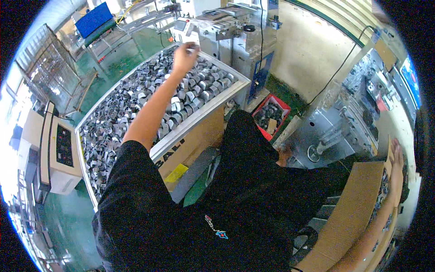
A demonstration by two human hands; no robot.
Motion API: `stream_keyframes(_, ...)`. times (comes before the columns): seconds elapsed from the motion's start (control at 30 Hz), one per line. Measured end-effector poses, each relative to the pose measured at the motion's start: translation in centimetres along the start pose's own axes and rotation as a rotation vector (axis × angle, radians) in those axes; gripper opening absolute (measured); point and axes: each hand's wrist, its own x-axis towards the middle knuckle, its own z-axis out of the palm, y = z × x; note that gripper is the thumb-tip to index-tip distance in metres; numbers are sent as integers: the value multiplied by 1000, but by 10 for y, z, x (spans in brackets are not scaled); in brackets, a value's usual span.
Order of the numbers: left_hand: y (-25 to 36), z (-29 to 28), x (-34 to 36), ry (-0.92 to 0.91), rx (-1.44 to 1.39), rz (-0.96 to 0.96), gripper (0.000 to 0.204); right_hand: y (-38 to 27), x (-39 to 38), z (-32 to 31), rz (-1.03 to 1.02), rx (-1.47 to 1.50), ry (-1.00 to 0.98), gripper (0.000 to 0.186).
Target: Manually loading metal parts onto a pad printing machine and transferring them to a collection bin after printing.
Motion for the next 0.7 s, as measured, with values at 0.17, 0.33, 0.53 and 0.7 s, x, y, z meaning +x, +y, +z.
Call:
stream_keyframes(0.17,-129,-66,39,99,377,-167,47,168,13,-50,72,237,64,59)
stream_keyframes(0.33,-153,-102,64,-179,582,-340,45,330,-19,-100,257,366,140,54)
stream_keyframes(0.53,-158,-125,34,-299,652,-537,46,398,13,-118,-131,-80,152,46)
stream_keyframes(0.7,-154,-110,38,-381,730,-534,44,414,-1,-106,-74,-273,103,43)
